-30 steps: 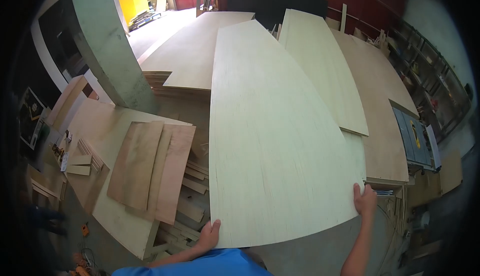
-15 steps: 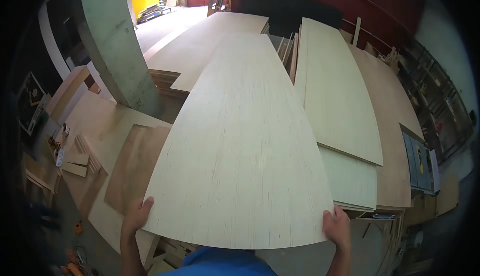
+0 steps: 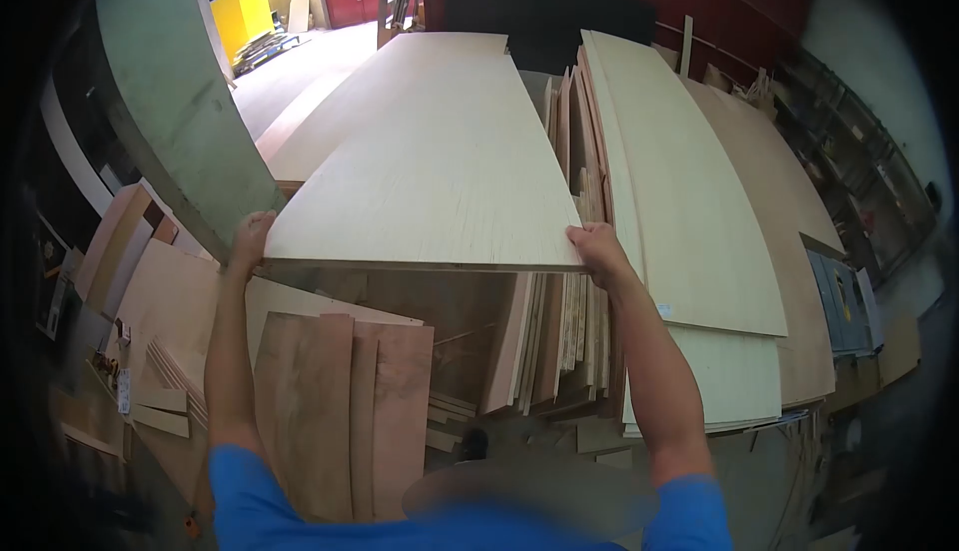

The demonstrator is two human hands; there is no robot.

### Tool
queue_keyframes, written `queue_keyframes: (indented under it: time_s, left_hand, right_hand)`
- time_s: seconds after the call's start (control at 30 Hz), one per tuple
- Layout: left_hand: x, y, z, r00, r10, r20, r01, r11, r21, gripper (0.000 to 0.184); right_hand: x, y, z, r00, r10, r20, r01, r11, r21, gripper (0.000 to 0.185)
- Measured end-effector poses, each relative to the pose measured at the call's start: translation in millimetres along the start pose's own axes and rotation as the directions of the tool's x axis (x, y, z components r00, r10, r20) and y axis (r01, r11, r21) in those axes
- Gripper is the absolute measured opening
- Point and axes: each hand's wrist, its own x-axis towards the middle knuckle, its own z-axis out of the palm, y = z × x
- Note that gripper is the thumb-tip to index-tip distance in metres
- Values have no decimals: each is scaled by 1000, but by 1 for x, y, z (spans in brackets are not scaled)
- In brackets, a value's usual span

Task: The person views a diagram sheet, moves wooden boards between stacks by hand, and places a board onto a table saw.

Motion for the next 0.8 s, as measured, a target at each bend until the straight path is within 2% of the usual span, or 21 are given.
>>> queue_keyframes:
  time_s: [0.03,0.07,0.1,0.13,0.17,0.2,0.23,0.27,0.3,0.33,0.37,0.4,0.43,0.5,0.57,0.63,0.67,0.7,0.73,0.77,0.8]
  left_hand:
    - [15,3,3,996,-55,-75,33,961,-275,77]
    - [28,7,9,983,-128,-135,37,846,-533,79]
    - [39,11,17,962,-211,-173,12,665,-747,81]
    - [32,-8,41,963,-13,-268,-152,797,-584,81]
    - [13,-28,70,927,201,-317,-321,864,-388,81]
    - [-52,6,76,969,171,-177,-231,880,-415,74]
    - [-59,-57,122,967,210,-146,-254,857,-448,65]
    - [-104,-75,152,998,54,19,-34,826,-563,59]
    - [-141,-113,193,977,-76,202,187,763,-618,54]
    - [-179,-165,227,897,-206,391,371,832,-413,49]
    - [-229,-194,262,877,-325,354,422,873,-245,45]
    - [-275,-195,268,788,-369,492,518,829,-209,47]
    - [-309,-187,269,697,-435,569,607,781,-146,50]
    - [-348,-177,279,577,-479,661,723,676,-142,52]
    - [-357,-157,301,609,-408,680,670,724,-165,51]
    - [-354,-134,326,658,-300,690,560,808,-182,49]
    - [-341,-113,344,682,-227,695,477,859,-187,49]
    - [-331,-84,360,696,-151,702,391,900,-194,48]
    - [-321,-54,377,714,-83,696,272,948,-165,47]
    - [-313,-21,394,726,-17,688,152,979,-137,47]
    - [-310,10,413,736,53,675,65,987,-149,48]
  right_hand:
    - [20,-19,4,989,12,150,-16,1000,24,35]
    - [32,-29,11,995,-22,101,8,991,136,36]
    - [43,-35,20,997,-55,47,42,968,247,36]
    - [55,-38,26,996,-84,-11,83,931,356,37]
    - [51,-13,27,934,-301,-195,327,937,124,35]
    - [28,5,28,923,-360,-138,375,922,99,35]
    - [-12,21,36,929,-360,-91,359,933,-24,35]
    - [-45,58,39,945,-328,-16,323,938,-122,35]
    - [-78,105,37,962,-248,116,270,928,-258,32]
    - [-115,153,33,962,-112,249,181,943,-278,32]
    - [-155,180,23,946,-1,325,146,895,-421,33]
    - [-189,235,8,944,46,326,107,893,-437,30]
    - [-220,247,-11,908,284,309,-113,874,-472,30]
    - [-260,272,-59,863,470,185,-431,876,-215,30]
    - [-267,274,-126,886,462,37,-455,882,-120,30]
    - [-250,264,-193,939,298,-169,-326,930,-171,30]
    - [-236,255,-226,922,238,-306,-298,940,-167,29]
    - [-219,252,-262,905,140,-401,-256,933,-253,29]
    - [-197,270,-311,888,35,-459,-234,893,-385,30]
    - [-180,266,-343,822,-130,-555,-222,823,-522,34]
    - [-156,282,-389,779,-62,-624,-297,840,-454,37]
